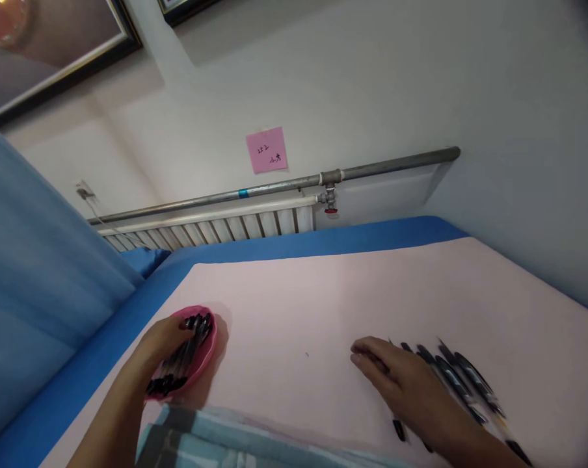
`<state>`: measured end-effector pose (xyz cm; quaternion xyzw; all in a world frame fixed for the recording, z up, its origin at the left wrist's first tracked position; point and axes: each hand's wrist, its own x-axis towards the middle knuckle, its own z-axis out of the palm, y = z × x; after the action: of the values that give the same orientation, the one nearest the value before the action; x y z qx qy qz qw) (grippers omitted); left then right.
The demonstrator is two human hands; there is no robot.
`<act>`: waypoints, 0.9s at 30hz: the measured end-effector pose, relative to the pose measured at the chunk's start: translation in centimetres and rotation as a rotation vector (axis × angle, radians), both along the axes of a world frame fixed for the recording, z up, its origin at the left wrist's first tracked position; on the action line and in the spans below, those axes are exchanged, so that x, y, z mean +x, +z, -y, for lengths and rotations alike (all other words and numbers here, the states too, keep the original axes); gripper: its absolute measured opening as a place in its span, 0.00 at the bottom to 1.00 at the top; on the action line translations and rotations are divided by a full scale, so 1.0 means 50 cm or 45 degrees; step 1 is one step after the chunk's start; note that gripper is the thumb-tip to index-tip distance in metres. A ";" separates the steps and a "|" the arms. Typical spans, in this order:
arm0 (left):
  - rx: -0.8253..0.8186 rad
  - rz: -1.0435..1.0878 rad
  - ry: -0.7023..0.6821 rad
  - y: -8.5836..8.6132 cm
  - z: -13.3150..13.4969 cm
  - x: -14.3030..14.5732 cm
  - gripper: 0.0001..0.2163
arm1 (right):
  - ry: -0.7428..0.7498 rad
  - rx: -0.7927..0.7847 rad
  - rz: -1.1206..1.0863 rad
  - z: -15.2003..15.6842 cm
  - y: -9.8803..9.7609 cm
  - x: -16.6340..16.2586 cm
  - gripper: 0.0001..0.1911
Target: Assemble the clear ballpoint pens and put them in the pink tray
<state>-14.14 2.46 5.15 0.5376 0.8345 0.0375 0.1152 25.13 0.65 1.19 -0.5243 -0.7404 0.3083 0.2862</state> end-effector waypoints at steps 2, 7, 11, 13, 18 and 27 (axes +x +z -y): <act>0.034 -0.048 -0.065 0.017 0.002 0.029 0.10 | -0.091 0.063 -0.055 -0.002 0.006 0.011 0.11; -0.004 0.010 -0.322 0.046 0.001 0.200 0.14 | -0.440 0.149 -0.264 -0.015 0.021 0.050 0.10; -0.099 0.256 -0.708 0.019 0.006 0.387 0.13 | -0.528 0.171 -0.370 -0.026 0.015 0.073 0.09; -0.157 0.303 -0.852 -0.009 0.009 0.466 0.12 | -0.526 0.184 -0.384 -0.027 0.012 0.078 0.08; -0.178 0.185 -0.916 -0.067 0.004 0.570 0.13 | -0.478 0.260 -0.346 -0.020 0.016 0.080 0.08; -0.213 0.132 -0.889 -0.097 -0.032 0.601 0.13 | -0.425 0.335 -0.217 -0.010 0.021 0.075 0.07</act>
<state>15.90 4.09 0.29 0.7763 0.5937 -0.0451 0.2068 28.90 1.16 2.25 -0.5695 -0.6504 0.2007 0.4608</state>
